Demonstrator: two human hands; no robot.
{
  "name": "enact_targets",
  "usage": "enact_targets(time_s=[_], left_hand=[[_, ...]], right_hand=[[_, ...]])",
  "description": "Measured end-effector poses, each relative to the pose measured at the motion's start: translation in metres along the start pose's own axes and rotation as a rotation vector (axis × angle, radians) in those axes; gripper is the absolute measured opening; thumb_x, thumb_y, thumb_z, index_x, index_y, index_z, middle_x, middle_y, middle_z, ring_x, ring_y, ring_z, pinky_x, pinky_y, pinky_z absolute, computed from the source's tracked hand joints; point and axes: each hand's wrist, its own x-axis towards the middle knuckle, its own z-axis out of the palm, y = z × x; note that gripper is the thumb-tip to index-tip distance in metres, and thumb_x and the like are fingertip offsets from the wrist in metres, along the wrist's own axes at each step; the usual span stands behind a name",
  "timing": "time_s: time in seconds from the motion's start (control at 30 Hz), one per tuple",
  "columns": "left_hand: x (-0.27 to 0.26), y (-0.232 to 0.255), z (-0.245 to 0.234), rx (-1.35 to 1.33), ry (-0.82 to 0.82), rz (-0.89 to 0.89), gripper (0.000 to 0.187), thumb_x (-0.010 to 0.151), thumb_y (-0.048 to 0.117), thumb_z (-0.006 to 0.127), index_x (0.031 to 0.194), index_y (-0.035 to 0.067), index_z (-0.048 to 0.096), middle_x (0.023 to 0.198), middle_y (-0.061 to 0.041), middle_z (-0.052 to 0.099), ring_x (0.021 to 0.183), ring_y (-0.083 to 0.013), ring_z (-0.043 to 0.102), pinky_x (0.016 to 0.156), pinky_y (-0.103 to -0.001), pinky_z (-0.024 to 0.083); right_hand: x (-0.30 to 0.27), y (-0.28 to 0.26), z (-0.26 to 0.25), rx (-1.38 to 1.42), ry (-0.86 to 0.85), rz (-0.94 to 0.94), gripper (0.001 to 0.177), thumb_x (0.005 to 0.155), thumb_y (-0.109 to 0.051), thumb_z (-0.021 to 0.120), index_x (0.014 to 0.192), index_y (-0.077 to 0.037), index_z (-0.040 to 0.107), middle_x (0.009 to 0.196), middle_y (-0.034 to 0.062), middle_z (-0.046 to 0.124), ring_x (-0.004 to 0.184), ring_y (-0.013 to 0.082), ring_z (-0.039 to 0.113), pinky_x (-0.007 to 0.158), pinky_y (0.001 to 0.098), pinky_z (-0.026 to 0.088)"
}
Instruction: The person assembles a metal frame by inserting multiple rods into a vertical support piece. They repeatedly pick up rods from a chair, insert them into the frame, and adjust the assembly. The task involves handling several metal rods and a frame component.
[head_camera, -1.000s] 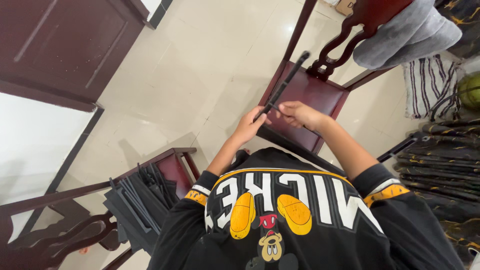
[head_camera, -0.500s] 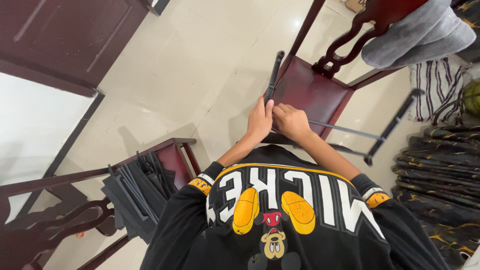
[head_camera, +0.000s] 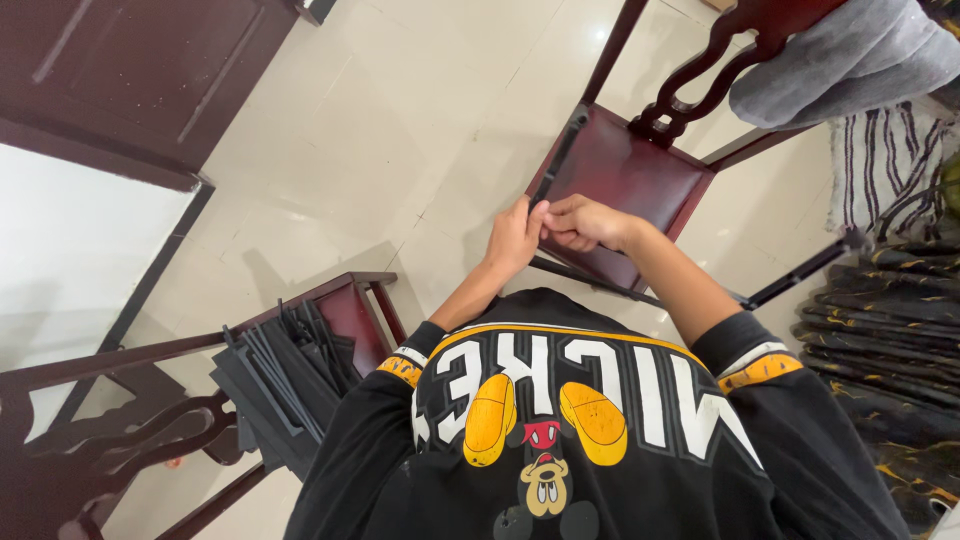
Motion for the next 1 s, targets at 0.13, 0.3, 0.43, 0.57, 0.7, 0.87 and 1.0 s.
enact_targets(time_s=[0.13, 0.3, 0.43, 0.57, 0.7, 0.87, 1.0], left_hand=[[-0.001, -0.007, 0.004, -0.007, 0.022, -0.013, 0.046, 0.106, 0.04, 0.052, 0.086, -0.001, 0.055, 0.066, -0.013, 0.068, 0.061, -0.032, 0.07, 0.057, -0.04, 0.053], [0.009, -0.023, 0.013, 0.058, 0.241, -0.036, 0.053, 0.112, 0.042, 0.054, 0.082, 0.0, 0.062, 0.064, -0.015, 0.061, 0.057, -0.0281, 0.06, 0.055, -0.039, 0.048], [0.02, -0.034, 0.003, -0.536, 0.084, -0.582, 0.052, 0.104, 0.047, 0.052, 0.082, 0.001, 0.061, 0.053, -0.007, 0.052, 0.037, -0.0156, 0.046, 0.034, -0.032, 0.034], [0.024, -0.037, -0.008, -0.618, -0.046, -0.527, 0.05, 0.104, 0.049, 0.054, 0.085, 0.003, 0.059, 0.058, -0.005, 0.054, 0.038, -0.0116, 0.047, 0.034, -0.028, 0.035], [0.029, -0.037, -0.006, -0.743, -0.048, -0.461, 0.048, 0.104, 0.049, 0.052, 0.091, 0.004, 0.059, 0.074, -0.006, 0.065, 0.045, -0.0088, 0.049, 0.038, -0.026, 0.036], [0.03, -0.041, -0.016, -0.83, -0.051, -0.401, 0.045, 0.108, 0.046, 0.048, 0.09, 0.005, 0.055, 0.079, -0.01, 0.066, 0.045, -0.0078, 0.045, 0.038, -0.025, 0.032], [0.029, -0.046, -0.029, -0.797, -0.025, -0.426, 0.043, 0.107, 0.045, 0.045, 0.087, 0.007, 0.05, 0.077, -0.016, 0.069, 0.039, -0.0068, 0.038, 0.035, -0.025, 0.027]], right_hand=[[-0.002, -0.006, -0.004, 0.059, -0.087, 0.05, 0.03, 0.107, -0.028, 0.054, 0.091, -0.007, 0.068, 0.06, -0.0069, 0.043, 0.048, 0.0043, 0.031, 0.039, 0.0222, 0.022], [0.004, -0.016, 0.019, -0.676, 0.267, -0.355, 0.026, 0.103, -0.026, 0.059, 0.091, -0.006, 0.071, 0.064, 0.0092, 0.059, 0.052, 0.0211, 0.049, 0.053, 0.0371, 0.043], [-0.012, -0.022, 0.045, -1.14, 0.548, -0.6, 0.014, 0.09, -0.02, 0.063, 0.095, -0.015, 0.075, 0.07, 0.0169, 0.068, 0.065, 0.0388, 0.064, 0.06, 0.0515, 0.049], [-0.027, -0.033, 0.063, -1.134, 0.589, -0.6, 0.014, 0.095, -0.022, 0.062, 0.098, -0.014, 0.074, 0.072, 0.0171, 0.067, 0.069, 0.0397, 0.066, 0.062, 0.0515, 0.05], [-0.041, -0.052, 0.066, -1.119, 0.544, -0.687, 0.016, 0.098, -0.025, 0.064, 0.106, -0.014, 0.073, 0.085, 0.0146, 0.071, 0.075, 0.0369, 0.066, 0.063, 0.0481, 0.051], [-0.059, -0.059, 0.065, -1.112, 0.604, -0.817, 0.032, 0.095, -0.019, 0.068, 0.126, -0.011, 0.07, 0.104, 0.0124, 0.069, 0.096, 0.0329, 0.062, 0.082, 0.0438, 0.052], [-0.074, -0.015, 0.032, -1.027, 0.925, -1.001, 0.033, 0.096, -0.009, 0.068, 0.129, -0.004, 0.067, 0.121, 0.0163, 0.064, 0.116, 0.0364, 0.057, 0.1, 0.0449, 0.048]])
